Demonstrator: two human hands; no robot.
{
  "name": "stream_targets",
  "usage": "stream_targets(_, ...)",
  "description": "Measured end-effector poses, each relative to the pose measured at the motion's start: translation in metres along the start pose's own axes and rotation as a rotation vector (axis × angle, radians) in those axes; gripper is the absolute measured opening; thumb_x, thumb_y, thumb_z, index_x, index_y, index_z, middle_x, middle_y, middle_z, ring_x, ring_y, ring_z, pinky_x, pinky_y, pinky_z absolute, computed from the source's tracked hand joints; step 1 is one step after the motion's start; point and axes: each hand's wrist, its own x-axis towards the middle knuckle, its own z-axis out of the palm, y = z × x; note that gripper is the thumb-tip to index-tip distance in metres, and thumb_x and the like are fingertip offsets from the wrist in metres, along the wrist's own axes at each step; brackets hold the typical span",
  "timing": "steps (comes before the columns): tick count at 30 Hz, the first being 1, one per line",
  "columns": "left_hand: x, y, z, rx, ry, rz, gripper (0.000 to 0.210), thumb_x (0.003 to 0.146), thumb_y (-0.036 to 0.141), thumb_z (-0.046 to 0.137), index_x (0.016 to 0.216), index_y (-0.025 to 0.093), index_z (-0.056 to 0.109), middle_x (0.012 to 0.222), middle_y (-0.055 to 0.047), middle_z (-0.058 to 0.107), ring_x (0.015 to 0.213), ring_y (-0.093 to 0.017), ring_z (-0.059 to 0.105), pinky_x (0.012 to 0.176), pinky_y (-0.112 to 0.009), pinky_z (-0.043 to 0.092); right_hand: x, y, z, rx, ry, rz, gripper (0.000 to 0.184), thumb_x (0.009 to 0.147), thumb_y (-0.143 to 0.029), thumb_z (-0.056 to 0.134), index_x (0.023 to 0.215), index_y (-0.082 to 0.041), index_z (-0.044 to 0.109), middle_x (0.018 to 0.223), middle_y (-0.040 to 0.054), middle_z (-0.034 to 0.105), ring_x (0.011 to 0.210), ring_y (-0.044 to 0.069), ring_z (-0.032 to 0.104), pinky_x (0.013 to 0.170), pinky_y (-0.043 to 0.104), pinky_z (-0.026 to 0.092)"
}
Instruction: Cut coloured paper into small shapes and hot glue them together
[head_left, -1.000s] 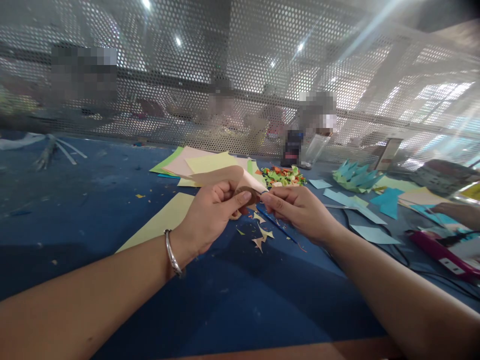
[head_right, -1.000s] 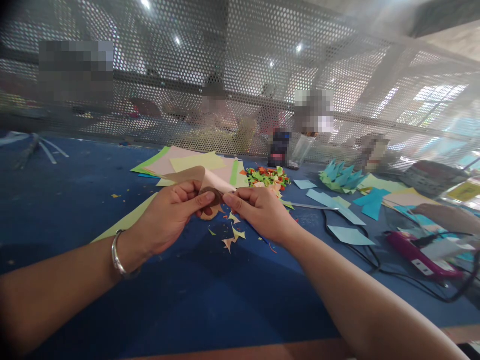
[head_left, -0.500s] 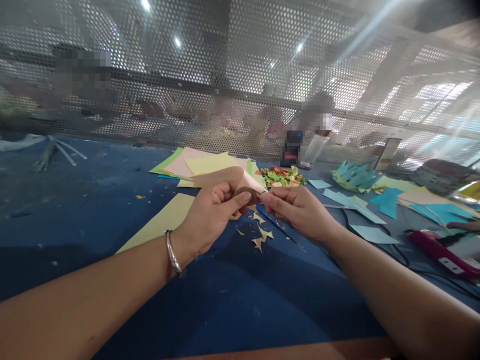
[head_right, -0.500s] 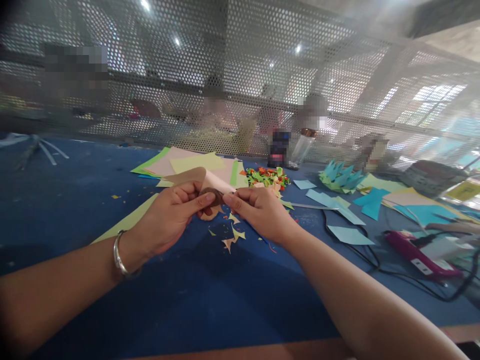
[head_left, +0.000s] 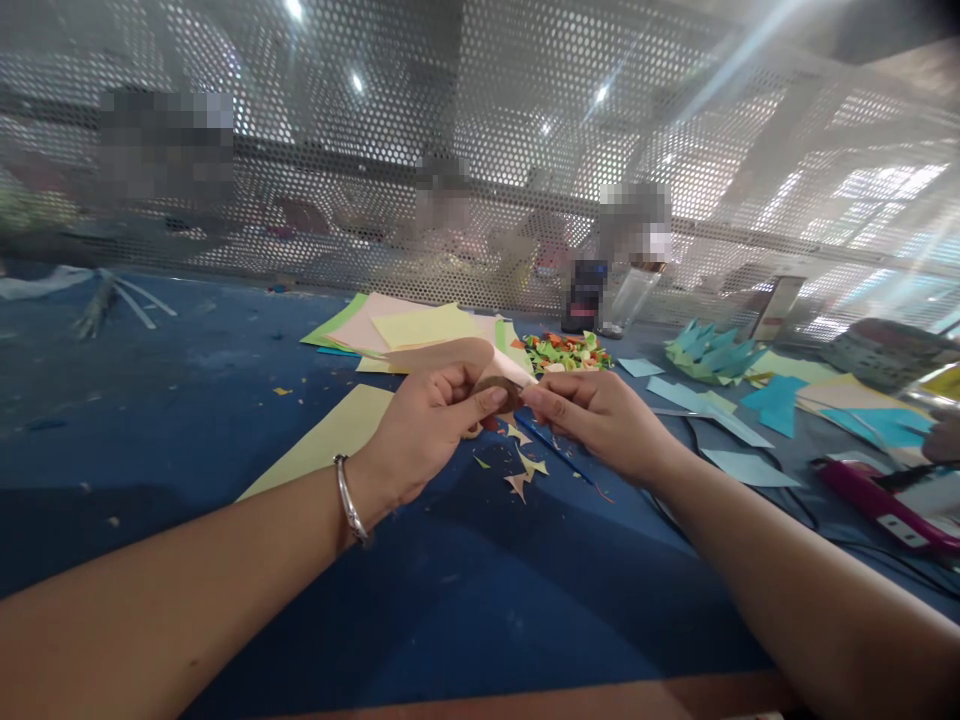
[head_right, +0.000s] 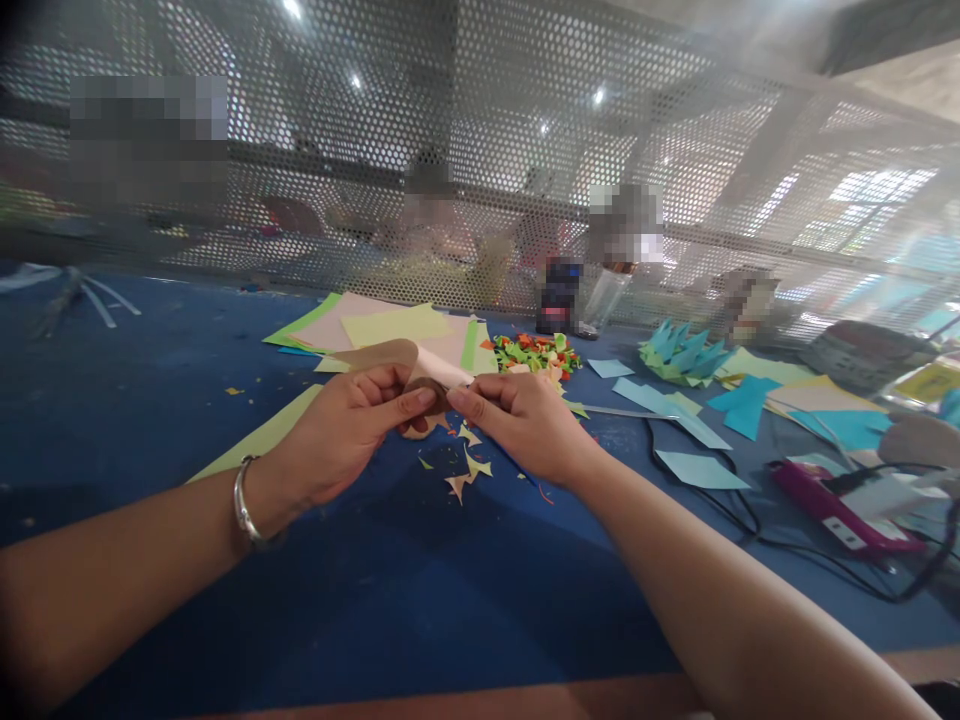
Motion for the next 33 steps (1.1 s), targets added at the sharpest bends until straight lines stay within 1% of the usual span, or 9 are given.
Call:
stream_targets(5,0.0001,-0.0007,-0.0005,-0.002,0.015,-0.003,0.017,0.086,0.034,0.074,0.089,0.017,0.070,0.081,-0.001,0.068,0.071,-0.011,0.058,0.066,-0.024,0.043,0.0010,-0.0023,-0.0012,-0.029,0.003,-0.017,0.054,0.093,-0.066,0.053,0.066,-0.019,0.054,0.057,-0.0048,0.037,0.052,0.010,0.032,0.050,0.027,0.020)
stream_targets(12,0.0013,0.0017,-0.0014,0.037,0.019,-0.001,0.020,0.083,0.035,0.077,0.084,0.017,0.070,0.076,0.000,0.066,0.068,-0.011,0.056,0.066,-0.025,0.043,0.0007,-0.0017,-0.0020,-0.017,0.003,-0.021,0.054,0.092,-0.066,0.054,0.066,-0.019,0.056,0.057,-0.0051,0.038,0.051,0.009,0.032,0.049,0.027,0.021)
stream_targets(17,0.0015,0.0011,-0.0030,0.047,0.005,-0.001,0.018,0.084,0.035,0.076,0.086,0.018,0.070,0.078,0.000,0.066,0.069,-0.011,0.056,0.066,-0.025,0.043,0.0000,0.0012,-0.0014,0.074,-0.016,-0.003,0.053,0.091,-0.066,0.056,0.067,-0.019,0.055,0.054,-0.0062,0.036,0.048,0.009,0.030,0.047,0.027,0.019)
stream_targets(23,0.0005,0.0052,-0.0012,0.044,-0.043,0.047,0.016,0.086,0.030,0.073,0.080,0.018,0.065,0.076,0.001,0.062,0.069,-0.010,0.055,0.067,-0.025,0.043,-0.0013,0.0000,-0.0011,0.165,-0.030,0.014,0.052,0.091,-0.065,0.057,0.066,-0.019,0.054,0.052,-0.0073,0.033,0.045,0.007,0.027,0.045,0.026,0.018)
stream_targets(29,0.0010,0.0061,0.0000,0.069,-0.039,0.037,0.015,0.085,0.031,0.074,0.081,0.018,0.066,0.076,0.001,0.064,0.069,-0.011,0.057,0.067,-0.024,0.044,-0.0004,-0.0033,-0.0040,0.063,-0.017,-0.017,0.055,0.091,-0.066,0.055,0.065,-0.018,0.053,0.055,-0.0053,0.038,0.048,0.008,0.031,0.046,0.026,0.021)
stream_targets(33,0.0007,0.0048,-0.0002,0.040,-0.033,0.036,0.016,0.087,0.032,0.073,0.090,0.018,0.066,0.079,0.001,0.065,0.070,-0.010,0.057,0.067,-0.023,0.043,0.0005,-0.0033,-0.0052,0.029,-0.006,-0.038,0.055,0.092,-0.066,0.054,0.065,-0.018,0.053,0.056,-0.0053,0.037,0.049,0.008,0.031,0.047,0.026,0.021)
